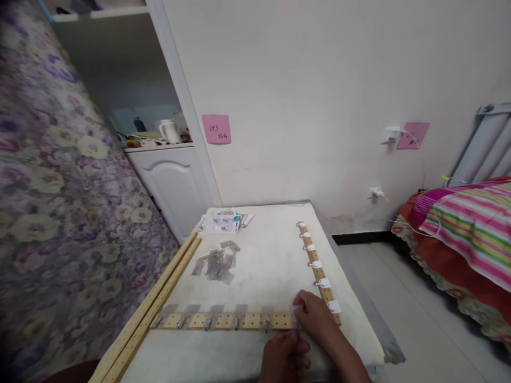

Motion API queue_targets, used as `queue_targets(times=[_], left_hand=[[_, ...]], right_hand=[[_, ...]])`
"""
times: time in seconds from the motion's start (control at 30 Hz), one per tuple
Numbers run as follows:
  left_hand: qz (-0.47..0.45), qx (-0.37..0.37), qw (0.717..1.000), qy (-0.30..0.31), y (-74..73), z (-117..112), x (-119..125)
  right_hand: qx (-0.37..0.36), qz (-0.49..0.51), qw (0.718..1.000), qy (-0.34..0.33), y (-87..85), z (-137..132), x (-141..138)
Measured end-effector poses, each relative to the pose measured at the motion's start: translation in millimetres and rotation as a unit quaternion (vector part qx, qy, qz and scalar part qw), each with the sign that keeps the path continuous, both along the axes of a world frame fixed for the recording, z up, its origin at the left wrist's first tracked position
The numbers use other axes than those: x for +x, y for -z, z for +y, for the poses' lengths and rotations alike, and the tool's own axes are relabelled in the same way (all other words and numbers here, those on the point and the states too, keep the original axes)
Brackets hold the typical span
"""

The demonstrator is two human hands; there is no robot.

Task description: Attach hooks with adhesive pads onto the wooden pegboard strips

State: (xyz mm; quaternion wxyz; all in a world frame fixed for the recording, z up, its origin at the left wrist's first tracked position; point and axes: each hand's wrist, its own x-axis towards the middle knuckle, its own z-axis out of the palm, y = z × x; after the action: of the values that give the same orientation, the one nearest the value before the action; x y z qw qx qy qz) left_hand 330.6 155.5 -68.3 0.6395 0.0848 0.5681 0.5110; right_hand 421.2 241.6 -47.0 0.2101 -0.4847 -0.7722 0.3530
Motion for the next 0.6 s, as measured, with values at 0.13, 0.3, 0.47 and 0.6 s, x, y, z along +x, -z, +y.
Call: queue_targets(times=[0.13, 0.3, 0.47, 0.6], left_hand=[[0.010, -0.015, 1.000, -0.004, -2.1, 1, 3], [0.025, -0.024, 0.999, -0.005, -6.1, 3, 4], [0.024, -0.022, 0.999, -0.005, -3.4, 5, 5], [0.034, -0.018, 0.999, -0.016, -0.4, 6, 6]], right_hand=[[0.010, -0.017, 1.000, 0.005, 4.1, 2, 0], [0.010, -0.029, 0.999, 0.010, 10.5, 4, -1], [0.009, -0.034, 0.999, 0.009, 15.4, 5, -1], [-0.006, -0.031, 0.999, 0.006, 15.3, 5, -1]])
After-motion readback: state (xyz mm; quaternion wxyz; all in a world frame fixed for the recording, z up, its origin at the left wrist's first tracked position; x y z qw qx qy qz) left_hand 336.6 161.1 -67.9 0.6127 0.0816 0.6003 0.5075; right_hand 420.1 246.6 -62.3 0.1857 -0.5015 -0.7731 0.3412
